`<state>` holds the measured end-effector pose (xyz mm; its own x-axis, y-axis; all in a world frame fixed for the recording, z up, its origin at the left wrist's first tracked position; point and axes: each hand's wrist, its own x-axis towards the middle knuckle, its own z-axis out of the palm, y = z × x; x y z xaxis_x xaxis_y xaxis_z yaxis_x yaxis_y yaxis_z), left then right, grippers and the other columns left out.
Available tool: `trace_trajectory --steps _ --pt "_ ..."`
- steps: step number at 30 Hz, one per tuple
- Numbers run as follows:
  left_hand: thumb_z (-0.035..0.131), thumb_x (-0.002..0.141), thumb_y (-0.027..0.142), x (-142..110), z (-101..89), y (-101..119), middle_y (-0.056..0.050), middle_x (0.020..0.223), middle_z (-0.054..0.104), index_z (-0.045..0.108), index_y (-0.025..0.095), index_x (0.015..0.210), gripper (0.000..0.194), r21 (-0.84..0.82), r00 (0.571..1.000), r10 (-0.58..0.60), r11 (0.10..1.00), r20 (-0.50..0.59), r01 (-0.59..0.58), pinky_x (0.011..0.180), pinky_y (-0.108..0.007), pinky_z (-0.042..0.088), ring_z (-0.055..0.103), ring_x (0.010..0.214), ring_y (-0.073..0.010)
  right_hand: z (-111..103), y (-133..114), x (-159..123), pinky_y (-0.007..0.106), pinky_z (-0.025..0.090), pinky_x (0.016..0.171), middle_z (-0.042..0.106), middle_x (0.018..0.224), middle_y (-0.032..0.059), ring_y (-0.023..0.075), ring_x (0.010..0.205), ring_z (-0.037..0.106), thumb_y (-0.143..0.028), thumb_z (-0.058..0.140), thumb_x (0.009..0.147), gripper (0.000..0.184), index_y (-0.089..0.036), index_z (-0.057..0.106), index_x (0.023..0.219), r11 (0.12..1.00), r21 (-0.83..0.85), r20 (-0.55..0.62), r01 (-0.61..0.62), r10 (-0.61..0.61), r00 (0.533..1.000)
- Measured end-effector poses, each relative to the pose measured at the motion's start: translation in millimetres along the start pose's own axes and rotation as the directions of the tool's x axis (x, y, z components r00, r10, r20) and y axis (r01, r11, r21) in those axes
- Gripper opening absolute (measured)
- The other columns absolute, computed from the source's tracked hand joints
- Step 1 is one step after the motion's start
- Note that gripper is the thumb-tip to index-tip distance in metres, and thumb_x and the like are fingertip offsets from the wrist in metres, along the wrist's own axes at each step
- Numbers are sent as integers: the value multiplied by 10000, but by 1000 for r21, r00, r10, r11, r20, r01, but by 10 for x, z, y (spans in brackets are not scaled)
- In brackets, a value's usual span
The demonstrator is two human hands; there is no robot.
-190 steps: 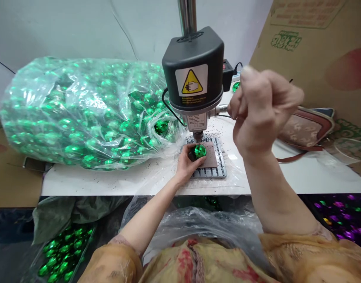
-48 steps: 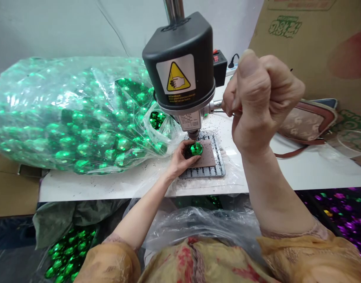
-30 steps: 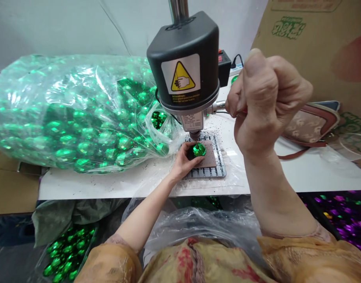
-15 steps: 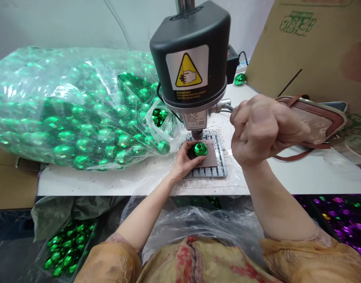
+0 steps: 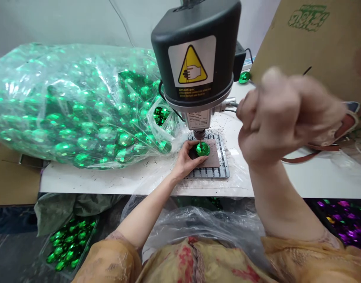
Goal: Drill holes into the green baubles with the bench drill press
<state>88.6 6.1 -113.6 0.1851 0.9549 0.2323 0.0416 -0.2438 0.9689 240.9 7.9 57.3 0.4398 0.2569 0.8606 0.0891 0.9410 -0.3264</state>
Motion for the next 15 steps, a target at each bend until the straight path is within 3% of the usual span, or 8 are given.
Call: trace_trajectory --steps 2,5,7,9,10,12,14,15 --pt "871 713 382 -21 2 43 -78 1136 672 582 210 1144 547 73 998 30 997 -48 -27 992 -404 514 649 1092 -236 113 -77 164 306 178 487 274 427 -43 54 407 314 -446 634 876 571 -192 268 517 999 4 -94 -47 47 994" --pt "843 736 411 -192 20 145 -71 1076 666 589 199 1110 499 299 974 150 950 -170 -94 919 -381 530 654 1027 -224 193 -123 293 277 242 516 282 465 -42 44 442 354 -553 550 881 564 -196 290 531 989 -52 -28 -141 140 990" --pt "810 765 443 -429 52 218 -67 1035 661 578 196 1089 469 428 953 272 883 -135 -192 852 -358 542 660 975 -213 192 -121 300 267 258 530 275 486 -42 43 464 375 -572 533 874 557 -201 285 541 981 -81 -11 -178 178 984" --pt "768 800 487 -728 95 275 -81 1023 669 565 193 1100 466 481 924 372 796 87 -366 792 -337 553 668 937 -207 180 -108 283 267 239 530 258 488 -45 39 465 371 -569 542 864 553 -202 283 541 985 -70 -15 -160 160 987" --pt "744 817 510 -876 115 295 -93 1022 677 564 189 1116 474 490 883 400 734 247 -470 778 -337 558 671 927 -211 177 -99 275 267 226 524 252 485 -47 36 457 363 -565 551 857 550 -201 288 538 988 -57 -17 -143 143 990" --pt "702 844 546 -1105 132 319 -126 1059 691 563 175 1178 519 483 746 386 583 543 -653 813 -373 571 672 968 -240 182 -85 270 270 212 507 249 476 -51 32 437 340 -557 570 843 542 -202 301 533 991 -34 -35 -129 127 991" --pt "659 880 536 -1168 91 337 -157 1145 687 551 164 1238 527 470 637 363 452 680 -758 912 -435 567 652 1089 -280 193 -78 278 279 217 491 248 464 -52 40 424 343 -548 593 833 537 -210 310 525 991 -19 -55 -136 135 989" --pt "628 914 486 -1116 41 349 -164 1193 677 541 165 1258 479 478 624 374 415 686 -774 966 -460 554 629 1161 -290 196 -76 284 286 224 487 242 458 -51 47 422 350 -541 603 832 534 -215 316 521 990 -15 -62 -141 140 988"
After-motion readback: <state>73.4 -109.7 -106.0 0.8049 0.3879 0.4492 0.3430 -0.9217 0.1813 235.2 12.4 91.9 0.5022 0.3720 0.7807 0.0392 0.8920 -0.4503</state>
